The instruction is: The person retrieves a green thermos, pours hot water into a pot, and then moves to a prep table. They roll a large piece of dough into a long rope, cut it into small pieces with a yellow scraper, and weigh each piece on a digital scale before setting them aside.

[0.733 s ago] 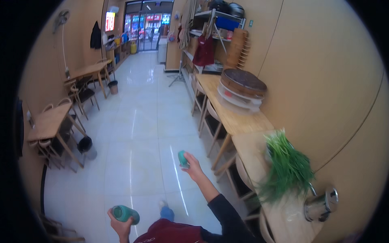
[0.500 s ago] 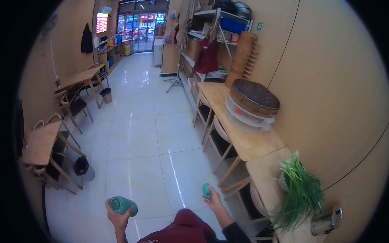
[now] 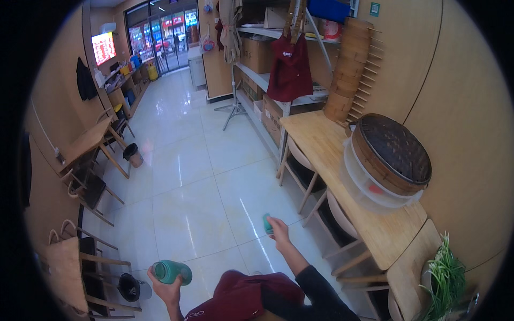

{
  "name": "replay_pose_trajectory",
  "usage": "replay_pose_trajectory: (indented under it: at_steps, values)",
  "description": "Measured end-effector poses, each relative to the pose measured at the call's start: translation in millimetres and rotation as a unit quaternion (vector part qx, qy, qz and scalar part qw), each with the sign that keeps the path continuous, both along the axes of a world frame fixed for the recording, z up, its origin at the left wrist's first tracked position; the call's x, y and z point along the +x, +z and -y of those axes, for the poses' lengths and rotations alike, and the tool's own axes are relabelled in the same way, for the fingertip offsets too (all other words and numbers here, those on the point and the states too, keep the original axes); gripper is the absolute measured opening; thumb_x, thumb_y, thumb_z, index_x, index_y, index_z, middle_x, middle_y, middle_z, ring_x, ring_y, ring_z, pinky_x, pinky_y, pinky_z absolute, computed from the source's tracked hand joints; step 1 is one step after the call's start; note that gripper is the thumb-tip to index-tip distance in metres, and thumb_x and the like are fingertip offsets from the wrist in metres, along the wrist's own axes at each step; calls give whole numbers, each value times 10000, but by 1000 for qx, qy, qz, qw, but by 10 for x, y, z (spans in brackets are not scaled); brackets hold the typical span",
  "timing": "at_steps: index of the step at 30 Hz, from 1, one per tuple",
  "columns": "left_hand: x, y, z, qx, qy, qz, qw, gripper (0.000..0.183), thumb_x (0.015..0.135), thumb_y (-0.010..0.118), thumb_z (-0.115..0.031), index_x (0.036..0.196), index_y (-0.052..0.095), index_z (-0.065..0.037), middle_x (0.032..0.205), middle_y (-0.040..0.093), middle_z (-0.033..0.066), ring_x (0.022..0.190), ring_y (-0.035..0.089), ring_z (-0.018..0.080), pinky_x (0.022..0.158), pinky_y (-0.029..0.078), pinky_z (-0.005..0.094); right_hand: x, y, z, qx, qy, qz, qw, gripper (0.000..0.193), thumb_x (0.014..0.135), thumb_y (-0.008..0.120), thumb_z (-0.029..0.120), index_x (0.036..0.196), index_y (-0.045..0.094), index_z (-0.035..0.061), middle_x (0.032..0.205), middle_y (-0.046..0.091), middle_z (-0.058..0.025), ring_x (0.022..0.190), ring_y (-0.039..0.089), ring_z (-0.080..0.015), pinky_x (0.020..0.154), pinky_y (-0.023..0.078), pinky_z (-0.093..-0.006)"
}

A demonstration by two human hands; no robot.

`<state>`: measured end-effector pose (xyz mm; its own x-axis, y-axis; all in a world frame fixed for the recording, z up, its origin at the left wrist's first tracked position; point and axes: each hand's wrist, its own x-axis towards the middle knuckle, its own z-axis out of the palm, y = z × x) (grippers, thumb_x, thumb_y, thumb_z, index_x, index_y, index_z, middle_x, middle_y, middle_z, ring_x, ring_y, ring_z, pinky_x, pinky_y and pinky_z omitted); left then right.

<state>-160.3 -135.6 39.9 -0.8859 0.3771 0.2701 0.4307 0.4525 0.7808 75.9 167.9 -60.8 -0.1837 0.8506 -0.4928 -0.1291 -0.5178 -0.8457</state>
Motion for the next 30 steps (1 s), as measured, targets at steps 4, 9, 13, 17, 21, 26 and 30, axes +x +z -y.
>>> replay_pose_trajectory:
  at_steps: [4,9,13,17,21,26,30]
  values:
    - [-834,-30,-847,11,4,29,1000,810,487,780,-213,1198,431,-47,999,599,170,922,597,360,805,463,432,-1663,644,-1105,111,181,-51,976,665,803,692,424,1315,439,83,1028,593,-47,847,577,-130,658,459,-269]
    - [-1992,-49,-2236,-29,-63,8,998,803,470,783,-217,1180,447,-52,964,607,156,878,601,345,779,470,419,-2633,907,-2302,235,231,-37,943,589,849,668,338,1325,431,87,1092,570,-83,883,574,-141,699,469,-275]
    - [-2814,250,-3738,-25,-179,-62,982,793,444,788,-274,1136,459,-69,904,605,114,839,591,335,746,466,415,-2664,726,-3093,153,142,21,978,603,810,711,352,1281,477,58,1022,596,-94,820,591,-139,651,475,-258]
    - [-3437,782,-5297,44,-343,-56,937,784,452,793,-273,1128,455,-65,896,606,106,824,600,308,750,473,416,-2349,383,-3587,89,-49,19,995,612,814,708,347,1293,455,62,946,622,-62,792,586,-120,612,458,-253]
    - [-3835,1113,-6967,81,-470,-33,878,809,458,804,-292,1144,458,-36,883,626,98,798,628,228,758,509,339,-2195,12,-4209,144,-263,122,946,552,821,707,239,1284,453,77,953,604,-60,769,583,-118,578,466,-261]
    - [-3902,1634,-8705,179,-576,-36,797,853,520,821,-465,1120,460,23,897,620,87,822,614,179,774,499,307,-2226,231,-5310,195,-329,147,912,611,798,722,138,1305,404,14,1054,599,-98,849,594,-131,667,507,-262]
    - [-3946,2432,-9968,191,-639,-87,740,889,524,818,-494,1145,463,34,987,601,97,913,598,188,831,475,317,-2557,1221,-6461,399,-273,153,862,719,747,773,109,1339,382,-9,1064,572,-107,915,599,-159,756,505,-269]
